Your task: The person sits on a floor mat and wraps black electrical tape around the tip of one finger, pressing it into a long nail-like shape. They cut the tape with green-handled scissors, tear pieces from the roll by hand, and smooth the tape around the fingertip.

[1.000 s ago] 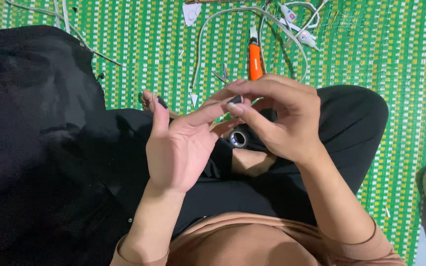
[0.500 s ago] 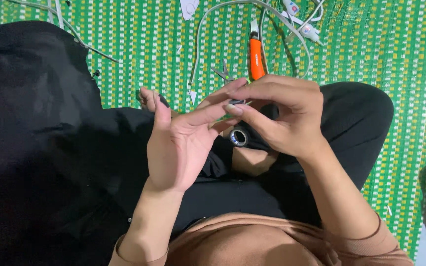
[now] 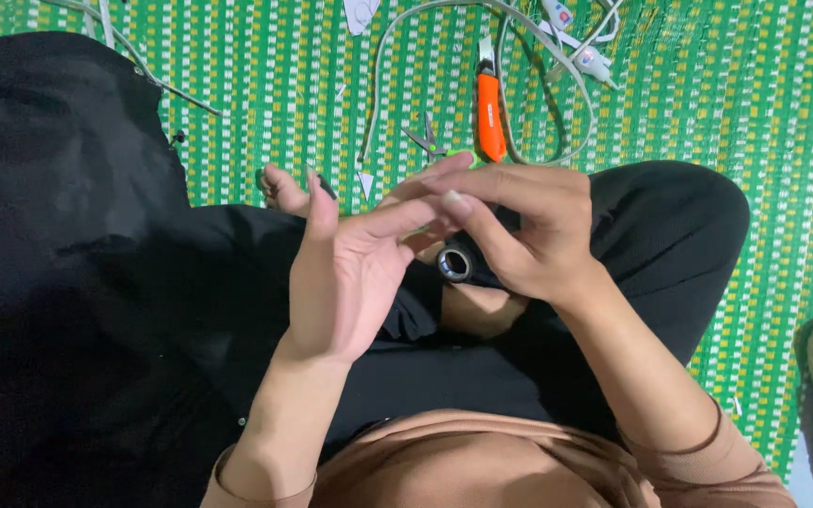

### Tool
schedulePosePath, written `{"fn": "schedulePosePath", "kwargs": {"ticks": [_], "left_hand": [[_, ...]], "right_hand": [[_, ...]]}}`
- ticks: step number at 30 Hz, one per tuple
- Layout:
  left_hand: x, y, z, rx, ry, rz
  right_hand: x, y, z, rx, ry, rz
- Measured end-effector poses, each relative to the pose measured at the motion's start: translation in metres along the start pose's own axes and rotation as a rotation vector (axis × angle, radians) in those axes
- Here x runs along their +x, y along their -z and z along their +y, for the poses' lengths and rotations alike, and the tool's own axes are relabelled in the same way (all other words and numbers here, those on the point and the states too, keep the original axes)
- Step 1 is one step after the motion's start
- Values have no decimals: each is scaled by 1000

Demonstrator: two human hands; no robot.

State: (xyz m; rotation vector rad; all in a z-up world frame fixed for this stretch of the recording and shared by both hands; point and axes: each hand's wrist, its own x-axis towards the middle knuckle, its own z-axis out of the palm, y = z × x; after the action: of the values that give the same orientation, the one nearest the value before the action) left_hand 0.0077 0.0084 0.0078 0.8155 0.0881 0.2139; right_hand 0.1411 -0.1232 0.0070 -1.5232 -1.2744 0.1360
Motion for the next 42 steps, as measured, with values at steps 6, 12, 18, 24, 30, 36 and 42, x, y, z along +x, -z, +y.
{"fn": "schedulePosePath", "kwargs": {"ticks": [6, 12, 18, 24, 30, 36, 42], "left_hand": [[-5, -5, 2, -254, -7, -64], [-13, -1, 0, -283, -41, -41], [-9, 23, -8, 82, -68, 103], [-3, 45, -24, 471, -169, 541], [9, 56, -30, 504, -207, 631], [25, 93, -49, 460, -22, 635], [34, 125, -74, 436, -75, 766]], "right_hand": [[-8, -11, 8, 232, -164, 113], [-2, -8, 9, 218, -8, -9], [-7, 1, 33, 240, -165, -76], [-16, -1, 60, -217, -501, -479], [-27, -17, 67, -401, -504, -815], [-42, -21, 103, -461, -406, -825], [-35, -17, 119, 118, -704, -351]]}}
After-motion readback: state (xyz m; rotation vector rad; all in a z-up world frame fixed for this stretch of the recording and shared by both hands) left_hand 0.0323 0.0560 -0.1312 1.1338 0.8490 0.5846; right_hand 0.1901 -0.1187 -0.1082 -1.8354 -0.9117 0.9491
